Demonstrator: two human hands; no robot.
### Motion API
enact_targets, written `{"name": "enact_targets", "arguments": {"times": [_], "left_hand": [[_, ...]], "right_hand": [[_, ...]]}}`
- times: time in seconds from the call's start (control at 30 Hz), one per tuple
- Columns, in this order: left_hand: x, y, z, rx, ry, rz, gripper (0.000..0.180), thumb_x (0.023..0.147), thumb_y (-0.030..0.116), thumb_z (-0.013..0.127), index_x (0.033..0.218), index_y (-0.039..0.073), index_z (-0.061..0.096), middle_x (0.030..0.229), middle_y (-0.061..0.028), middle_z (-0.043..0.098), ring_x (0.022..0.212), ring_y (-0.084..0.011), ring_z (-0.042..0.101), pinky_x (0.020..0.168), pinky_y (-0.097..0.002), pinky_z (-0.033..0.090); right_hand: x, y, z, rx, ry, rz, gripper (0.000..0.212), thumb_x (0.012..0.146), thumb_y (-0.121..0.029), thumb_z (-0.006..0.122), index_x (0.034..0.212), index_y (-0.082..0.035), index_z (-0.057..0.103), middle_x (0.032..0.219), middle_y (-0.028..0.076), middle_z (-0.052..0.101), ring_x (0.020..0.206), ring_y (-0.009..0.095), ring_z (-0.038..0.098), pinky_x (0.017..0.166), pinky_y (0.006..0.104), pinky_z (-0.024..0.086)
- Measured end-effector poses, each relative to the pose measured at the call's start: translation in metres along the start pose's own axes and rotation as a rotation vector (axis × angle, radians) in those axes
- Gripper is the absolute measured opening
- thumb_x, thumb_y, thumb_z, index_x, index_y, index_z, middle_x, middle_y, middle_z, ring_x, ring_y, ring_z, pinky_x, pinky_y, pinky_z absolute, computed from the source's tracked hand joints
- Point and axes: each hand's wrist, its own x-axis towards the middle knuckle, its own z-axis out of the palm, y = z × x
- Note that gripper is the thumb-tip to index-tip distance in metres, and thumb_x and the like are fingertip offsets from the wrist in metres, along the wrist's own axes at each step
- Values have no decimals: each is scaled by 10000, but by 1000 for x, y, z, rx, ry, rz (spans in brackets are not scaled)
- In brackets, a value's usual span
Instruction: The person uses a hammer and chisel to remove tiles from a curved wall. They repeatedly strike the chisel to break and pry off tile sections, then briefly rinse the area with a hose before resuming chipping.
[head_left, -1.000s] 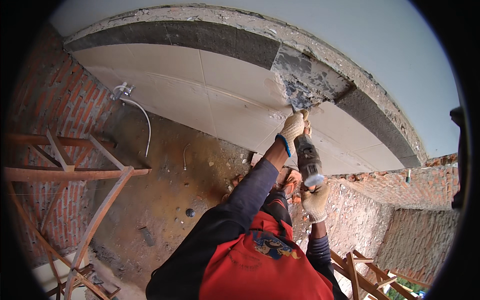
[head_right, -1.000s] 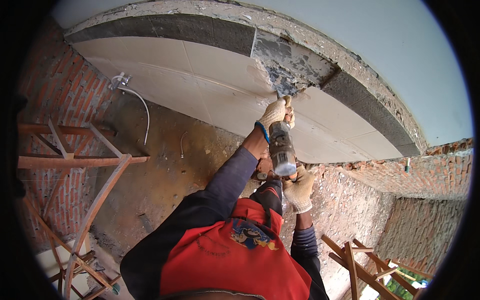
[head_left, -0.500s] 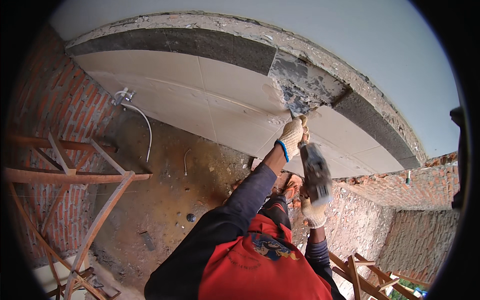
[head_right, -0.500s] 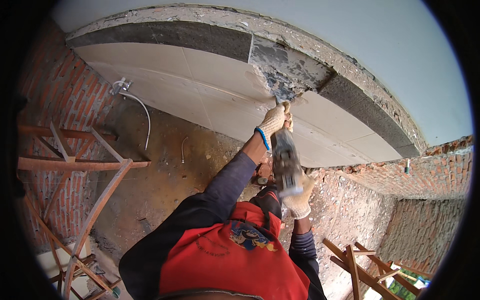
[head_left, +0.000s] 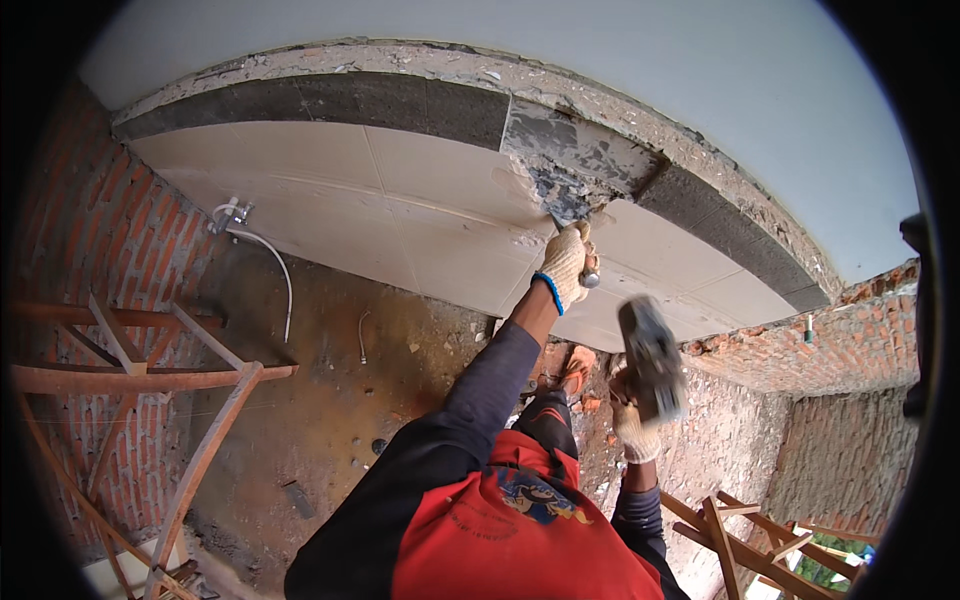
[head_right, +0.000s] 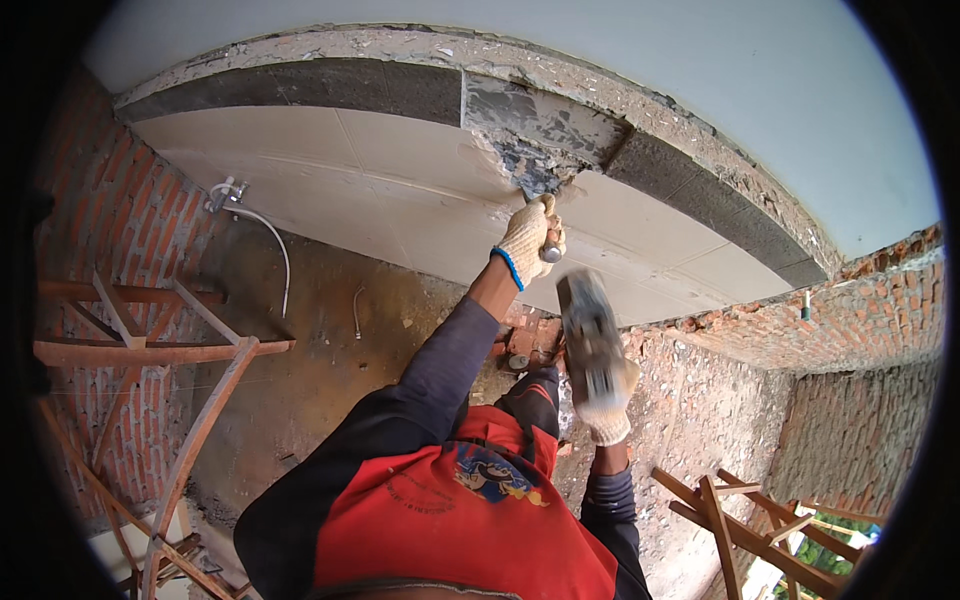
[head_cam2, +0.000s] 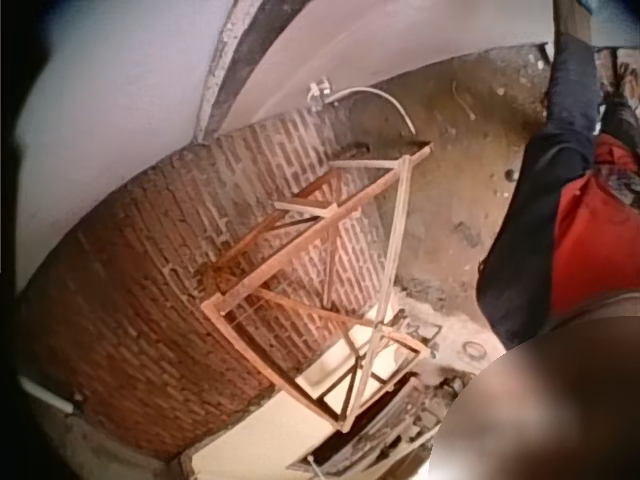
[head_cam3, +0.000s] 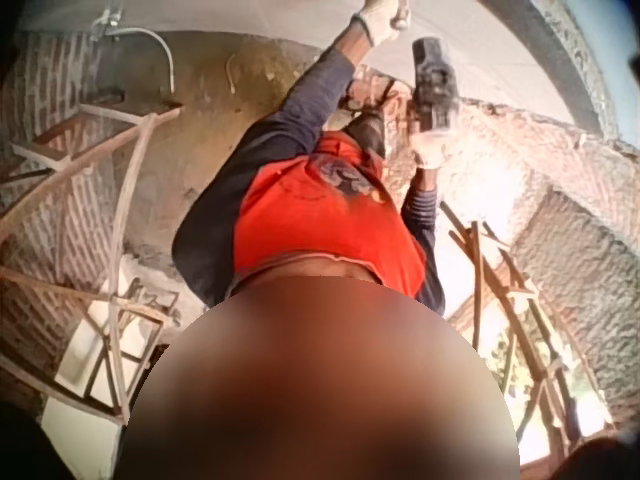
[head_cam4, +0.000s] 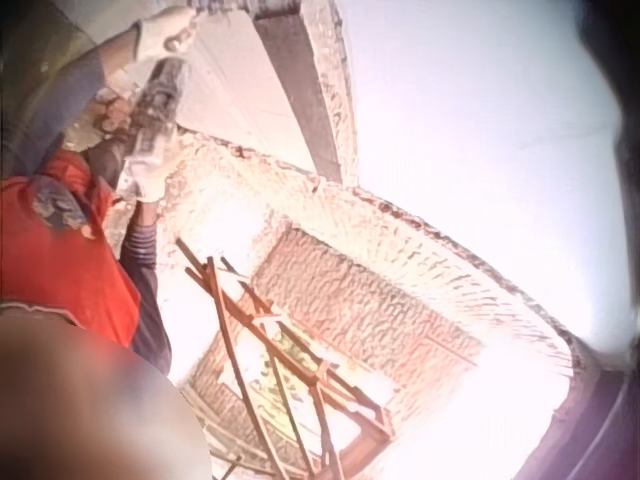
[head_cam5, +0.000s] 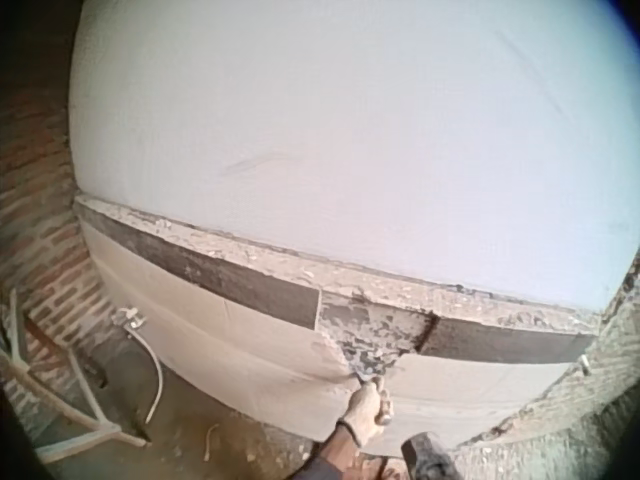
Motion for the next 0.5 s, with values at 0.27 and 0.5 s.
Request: {"name": "enact_targets", "arguments": {"times": [0.27,0.5], "left_hand": [[0,-5,-1,22,83,-20,181,904,109,357,767,194,438,512,39,324,390,-86,329,357,-256,256],[6,-7,-1,15,60,6,212,892,126,355,698,176,424,509,27,327,390,-110,313,353,-287,256]], "right_hand": [[17,79,4,-664,-212,-146,84,704,-35,592,776,-18,550,650,69,527,591,171,500,577,286,418],[-11,26,-18,-235,-418,-53,263,781,-75,616,1008,-17,497,965,95,517,806,111,507,624,282,446]]}}
